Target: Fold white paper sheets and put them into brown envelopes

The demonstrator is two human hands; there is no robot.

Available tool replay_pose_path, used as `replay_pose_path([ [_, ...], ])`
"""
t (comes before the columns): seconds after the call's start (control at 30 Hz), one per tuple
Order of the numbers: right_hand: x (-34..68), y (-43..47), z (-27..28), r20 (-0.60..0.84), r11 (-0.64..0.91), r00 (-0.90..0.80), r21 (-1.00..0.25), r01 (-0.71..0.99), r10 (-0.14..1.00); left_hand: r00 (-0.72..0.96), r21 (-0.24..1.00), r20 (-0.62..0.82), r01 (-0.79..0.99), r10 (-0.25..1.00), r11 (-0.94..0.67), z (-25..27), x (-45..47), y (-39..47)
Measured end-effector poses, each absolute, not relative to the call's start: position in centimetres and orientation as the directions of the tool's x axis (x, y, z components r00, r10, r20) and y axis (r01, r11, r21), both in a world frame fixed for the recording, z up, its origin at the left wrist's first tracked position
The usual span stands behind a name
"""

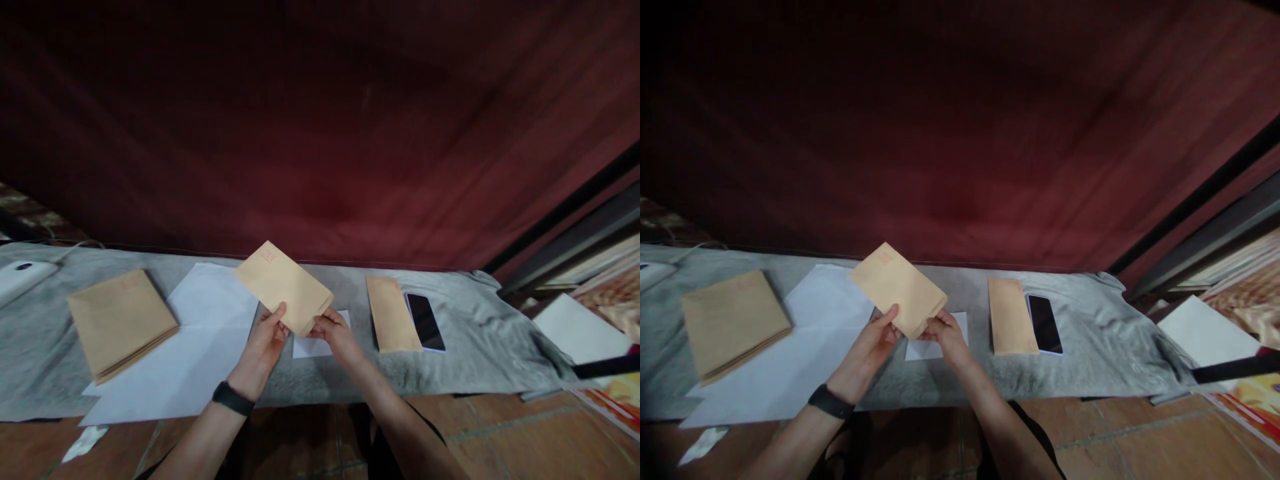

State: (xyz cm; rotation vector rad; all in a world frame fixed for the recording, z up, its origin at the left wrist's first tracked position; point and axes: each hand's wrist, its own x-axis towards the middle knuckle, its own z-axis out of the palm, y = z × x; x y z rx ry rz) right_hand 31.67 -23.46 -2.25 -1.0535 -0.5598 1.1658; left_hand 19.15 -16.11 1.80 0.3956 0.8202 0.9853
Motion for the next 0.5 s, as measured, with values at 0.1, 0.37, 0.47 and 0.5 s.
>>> replay_pose_path([
  [0.1, 32.6, -23.5, -2.2, -0.183, 0.019, 0.420, -0.900, -0.435, 0.889, 0.371, 0.624, -0.433, -0.534, 0.821, 0.570, 1.3, 19.5, -16.3],
  [0.37, 36.2, -23.2, -2.1, -0.035, 0.078, 0.523, -0.978, -0.192, 0.852, 0.624, 0.754, -0.448, -0.122, 0.641, 0.645, 0.1, 19.3, -18.5],
  [0.47, 37.5, -23.6, -1.7, -0.012, 0.085, 0.526, -0.983, -0.161, 0.850, 0.730, 0.932, -0.319, 0.126, 0.604, 0.339, 0.5, 18.8, -19.0],
  [0.5, 37.8, -23.8, -1.5, -0.010, 0.081, 0.509, -0.985, -0.155, 0.861, 0.721, 0.981, -0.192, 0.133, 0.665, 0.140, 0.8, 18.6, -18.9],
])
